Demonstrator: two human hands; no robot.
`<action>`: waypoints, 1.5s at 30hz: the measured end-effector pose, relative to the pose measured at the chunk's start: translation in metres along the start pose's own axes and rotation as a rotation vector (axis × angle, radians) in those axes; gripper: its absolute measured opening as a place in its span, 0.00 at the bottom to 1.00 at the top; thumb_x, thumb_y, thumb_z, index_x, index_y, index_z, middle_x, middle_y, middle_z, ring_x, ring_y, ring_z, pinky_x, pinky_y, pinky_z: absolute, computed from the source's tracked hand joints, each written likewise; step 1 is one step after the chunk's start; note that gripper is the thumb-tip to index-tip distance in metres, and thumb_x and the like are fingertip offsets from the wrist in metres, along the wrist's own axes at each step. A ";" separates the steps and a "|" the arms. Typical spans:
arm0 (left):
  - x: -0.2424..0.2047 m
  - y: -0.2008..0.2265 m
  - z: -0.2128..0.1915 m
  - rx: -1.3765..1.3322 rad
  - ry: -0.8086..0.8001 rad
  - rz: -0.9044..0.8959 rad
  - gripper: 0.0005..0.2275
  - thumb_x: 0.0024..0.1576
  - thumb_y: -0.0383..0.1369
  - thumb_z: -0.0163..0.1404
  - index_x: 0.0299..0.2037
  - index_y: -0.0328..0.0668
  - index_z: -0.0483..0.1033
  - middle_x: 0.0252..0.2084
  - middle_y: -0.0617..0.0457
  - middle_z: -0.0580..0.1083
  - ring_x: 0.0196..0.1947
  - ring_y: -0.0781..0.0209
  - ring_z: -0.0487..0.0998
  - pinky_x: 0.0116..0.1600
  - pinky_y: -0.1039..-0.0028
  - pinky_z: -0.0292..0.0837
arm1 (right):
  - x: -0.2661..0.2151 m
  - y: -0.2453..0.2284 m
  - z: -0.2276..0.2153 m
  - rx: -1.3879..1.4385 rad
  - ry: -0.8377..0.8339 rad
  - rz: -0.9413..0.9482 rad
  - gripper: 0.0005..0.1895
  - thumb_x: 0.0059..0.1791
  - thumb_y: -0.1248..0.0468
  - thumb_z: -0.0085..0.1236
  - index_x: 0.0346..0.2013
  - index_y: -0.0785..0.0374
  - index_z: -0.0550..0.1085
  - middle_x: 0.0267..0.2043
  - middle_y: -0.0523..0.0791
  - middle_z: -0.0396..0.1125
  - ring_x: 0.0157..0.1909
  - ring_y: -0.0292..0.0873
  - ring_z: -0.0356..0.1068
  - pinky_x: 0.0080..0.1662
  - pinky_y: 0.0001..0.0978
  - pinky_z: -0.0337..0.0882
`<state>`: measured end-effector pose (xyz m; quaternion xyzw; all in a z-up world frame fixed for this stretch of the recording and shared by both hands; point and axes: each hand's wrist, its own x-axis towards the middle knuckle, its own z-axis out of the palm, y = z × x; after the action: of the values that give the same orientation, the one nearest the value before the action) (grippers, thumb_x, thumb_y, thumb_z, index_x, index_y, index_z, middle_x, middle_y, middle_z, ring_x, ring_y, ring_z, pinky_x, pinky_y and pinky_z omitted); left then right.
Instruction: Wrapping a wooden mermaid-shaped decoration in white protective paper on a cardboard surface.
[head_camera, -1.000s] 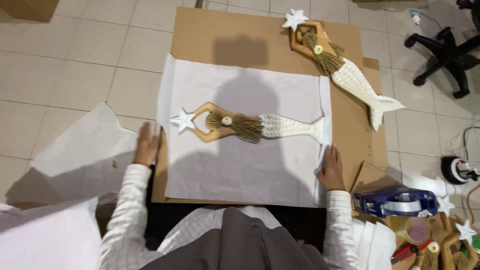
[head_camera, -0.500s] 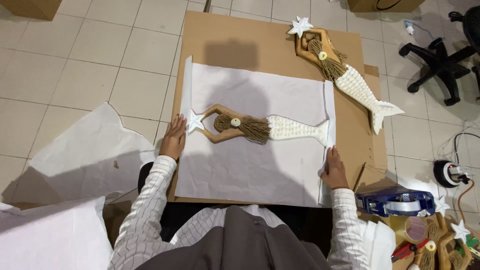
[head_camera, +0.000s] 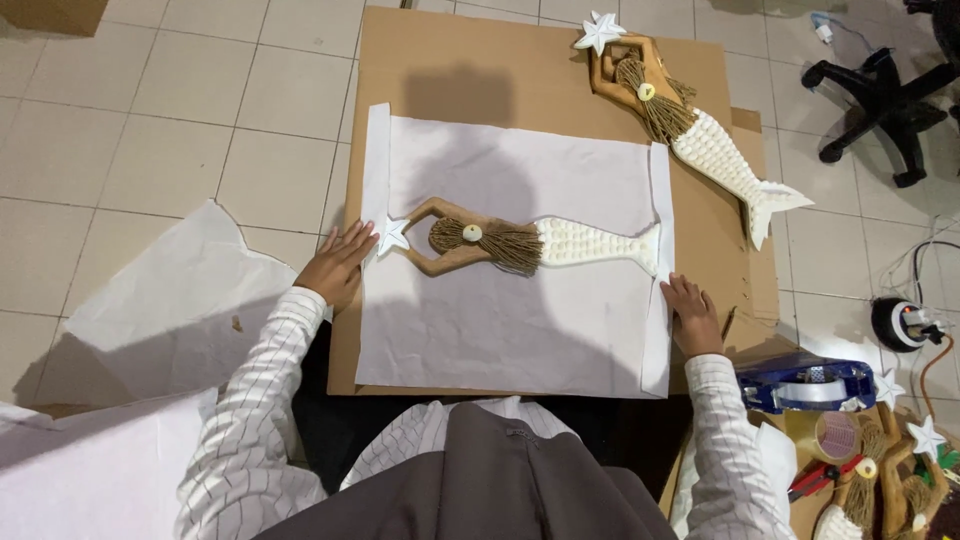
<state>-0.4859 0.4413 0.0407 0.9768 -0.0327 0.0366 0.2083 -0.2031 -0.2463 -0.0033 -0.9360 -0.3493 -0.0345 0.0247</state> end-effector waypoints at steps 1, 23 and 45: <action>0.001 -0.005 0.003 0.037 -0.015 0.010 0.33 0.55 0.24 0.43 0.75 0.50 0.53 0.80 0.55 0.47 0.79 0.52 0.45 0.78 0.49 0.32 | 0.001 0.004 0.003 -0.037 0.014 -0.025 0.44 0.47 0.73 0.52 0.75 0.38 0.55 0.81 0.34 0.45 0.80 0.44 0.45 0.75 0.53 0.50; -0.008 -0.028 0.039 0.214 0.147 0.186 0.37 0.52 0.29 0.52 0.76 0.50 0.53 0.80 0.53 0.50 0.78 0.54 0.47 0.79 0.50 0.35 | 0.007 0.013 -0.029 -0.056 0.174 -0.302 0.26 0.56 0.57 0.46 0.70 0.41 0.66 0.77 0.36 0.55 0.72 0.44 0.60 0.71 0.43 0.61; -0.007 -0.002 0.024 0.123 0.211 0.189 0.30 0.58 0.24 0.45 0.73 0.61 0.62 0.77 0.52 0.57 0.77 0.52 0.54 0.78 0.51 0.41 | 0.014 0.042 -0.001 -0.079 0.256 -0.394 0.20 0.56 0.59 0.49 0.63 0.40 0.72 0.75 0.36 0.60 0.68 0.44 0.66 0.66 0.37 0.69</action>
<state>-0.4914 0.4336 0.0172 0.9710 -0.1001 0.1605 0.1460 -0.1654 -0.2690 -0.0025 -0.8381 -0.5174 -0.1708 0.0251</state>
